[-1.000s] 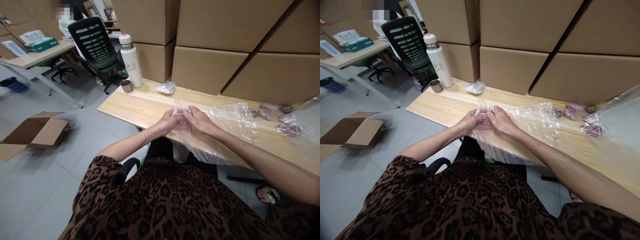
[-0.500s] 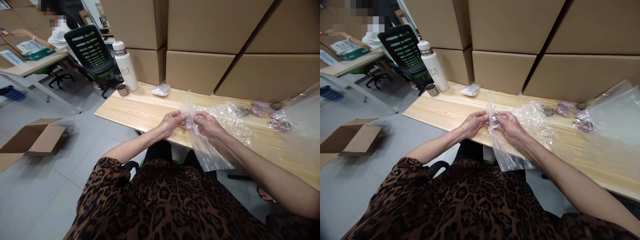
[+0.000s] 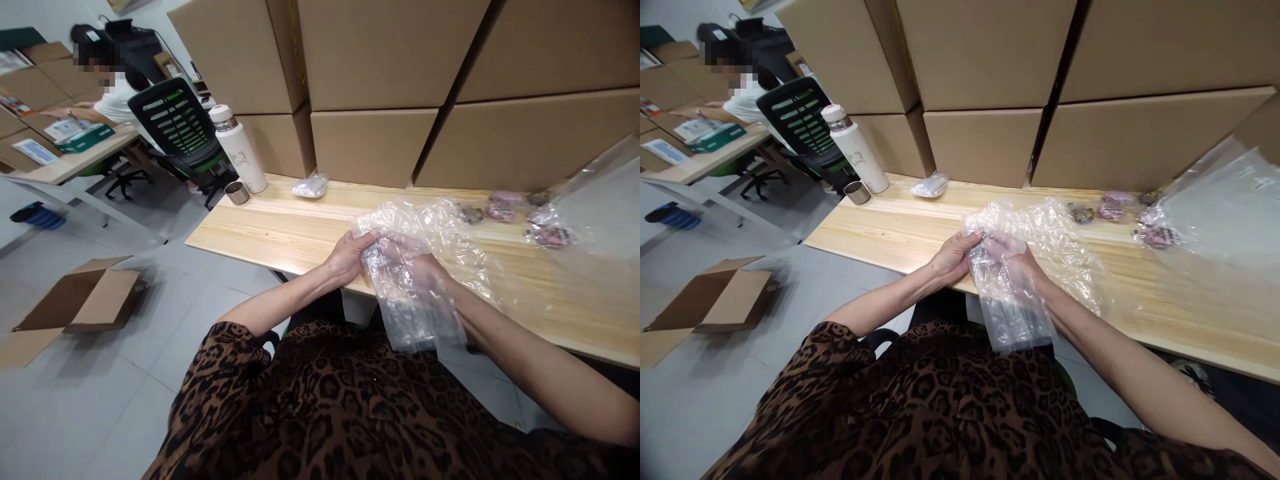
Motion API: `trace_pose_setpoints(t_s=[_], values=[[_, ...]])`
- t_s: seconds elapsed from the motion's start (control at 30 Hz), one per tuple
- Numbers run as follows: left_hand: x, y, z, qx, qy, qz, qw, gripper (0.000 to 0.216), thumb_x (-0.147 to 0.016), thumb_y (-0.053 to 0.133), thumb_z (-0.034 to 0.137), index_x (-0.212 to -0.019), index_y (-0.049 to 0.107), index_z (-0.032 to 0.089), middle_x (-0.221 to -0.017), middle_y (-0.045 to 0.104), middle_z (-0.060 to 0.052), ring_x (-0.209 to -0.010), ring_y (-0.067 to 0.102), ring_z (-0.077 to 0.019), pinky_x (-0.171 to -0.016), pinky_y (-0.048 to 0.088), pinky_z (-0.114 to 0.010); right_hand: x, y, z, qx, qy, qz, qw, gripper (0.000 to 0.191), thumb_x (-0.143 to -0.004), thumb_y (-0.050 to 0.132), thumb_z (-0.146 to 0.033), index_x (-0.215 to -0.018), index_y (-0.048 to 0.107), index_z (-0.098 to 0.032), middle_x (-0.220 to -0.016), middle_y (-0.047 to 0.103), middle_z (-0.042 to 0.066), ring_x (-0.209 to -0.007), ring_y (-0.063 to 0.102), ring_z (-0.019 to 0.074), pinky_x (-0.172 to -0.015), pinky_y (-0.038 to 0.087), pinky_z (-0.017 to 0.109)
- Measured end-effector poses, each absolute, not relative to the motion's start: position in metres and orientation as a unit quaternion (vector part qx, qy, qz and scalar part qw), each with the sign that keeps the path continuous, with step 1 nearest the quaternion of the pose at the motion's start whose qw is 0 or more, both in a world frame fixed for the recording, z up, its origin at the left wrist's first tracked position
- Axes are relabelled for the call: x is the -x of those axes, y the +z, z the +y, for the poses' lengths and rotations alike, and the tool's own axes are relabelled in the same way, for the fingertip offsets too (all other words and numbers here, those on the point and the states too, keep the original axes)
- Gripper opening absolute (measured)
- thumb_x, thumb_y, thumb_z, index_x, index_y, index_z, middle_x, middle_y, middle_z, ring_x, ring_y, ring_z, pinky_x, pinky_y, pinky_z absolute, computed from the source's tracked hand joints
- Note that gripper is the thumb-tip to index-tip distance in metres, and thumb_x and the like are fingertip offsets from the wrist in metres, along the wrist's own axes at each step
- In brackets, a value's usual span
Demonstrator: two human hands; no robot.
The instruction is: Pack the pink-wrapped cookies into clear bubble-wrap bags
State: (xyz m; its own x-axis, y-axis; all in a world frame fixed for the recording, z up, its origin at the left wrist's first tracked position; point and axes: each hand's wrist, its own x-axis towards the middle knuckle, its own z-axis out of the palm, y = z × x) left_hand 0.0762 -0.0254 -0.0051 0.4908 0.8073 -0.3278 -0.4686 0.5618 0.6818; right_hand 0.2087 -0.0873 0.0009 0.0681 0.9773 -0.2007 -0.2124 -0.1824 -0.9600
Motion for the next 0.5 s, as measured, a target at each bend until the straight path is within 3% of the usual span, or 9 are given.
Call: trace_pose_setpoints(t_s=[0.17,0.27,0.33,0.43,0.5], values=[[-0.073,0.001,-0.024,-0.251,0.324,0.308,0.859,0.008,-0.089,0.079,0.006,-0.089,0.073,0.012,-0.083,0.075,-0.004,-0.073,0.070,-0.0132,-0.092,0.054,-0.033,-0.220,-0.006,-0.088,0.507,0.581,-0.398,0.497,0.047,-0.068,0.094,-0.051,-0.104,0.078,-0.024,-0.115,0.081,0.008,-0.116,0.076,0.0350,-0.109,0.061,0.052],[-0.074,-0.001,-0.024,-0.257,0.330,0.323,0.849,0.005,-0.091,0.076,0.007,-0.090,0.074,0.011,-0.082,0.076,-0.004,-0.073,0.070,-0.0133,-0.088,0.054,-0.032,-0.232,0.002,-0.086,0.529,0.554,-0.449,0.460,0.044,-0.075,0.089,-0.047,-0.109,0.078,-0.021,-0.122,0.079,0.012,-0.116,0.075,0.0362,-0.108,0.061,0.057],[-0.075,-0.005,-0.024,-0.255,0.362,0.340,0.830,0.005,-0.089,0.077,0.007,-0.089,0.074,0.011,-0.081,0.075,-0.003,-0.073,0.069,-0.0124,-0.086,0.053,-0.031,-0.240,0.016,-0.088,0.589,0.435,-0.483,0.479,0.043,-0.083,0.082,-0.046,-0.116,0.076,-0.020,-0.129,0.075,0.015,-0.121,0.071,0.0359,-0.113,0.057,0.061],[-0.079,-0.011,-0.025,-0.256,0.414,0.359,0.796,0.013,-0.082,0.085,0.010,-0.088,0.073,0.013,-0.082,0.075,-0.001,-0.074,0.067,-0.0116,-0.088,0.052,-0.030,-0.242,0.041,-0.106,0.624,0.160,-0.535,0.547,0.040,-0.097,0.066,-0.045,-0.131,0.072,-0.023,-0.135,0.071,0.016,-0.127,0.067,0.0341,-0.117,0.053,0.063],[-0.082,-0.011,-0.028,-0.265,0.439,0.364,0.778,0.017,-0.080,0.087,0.013,-0.089,0.073,0.014,-0.083,0.075,-0.001,-0.077,0.067,-0.0117,-0.088,0.052,-0.029,-0.231,0.050,-0.122,0.604,0.064,-0.592,0.531,0.043,-0.106,0.055,-0.043,-0.144,0.067,-0.028,-0.140,0.069,0.015,-0.132,0.066,0.0341,-0.119,0.053,0.064]])
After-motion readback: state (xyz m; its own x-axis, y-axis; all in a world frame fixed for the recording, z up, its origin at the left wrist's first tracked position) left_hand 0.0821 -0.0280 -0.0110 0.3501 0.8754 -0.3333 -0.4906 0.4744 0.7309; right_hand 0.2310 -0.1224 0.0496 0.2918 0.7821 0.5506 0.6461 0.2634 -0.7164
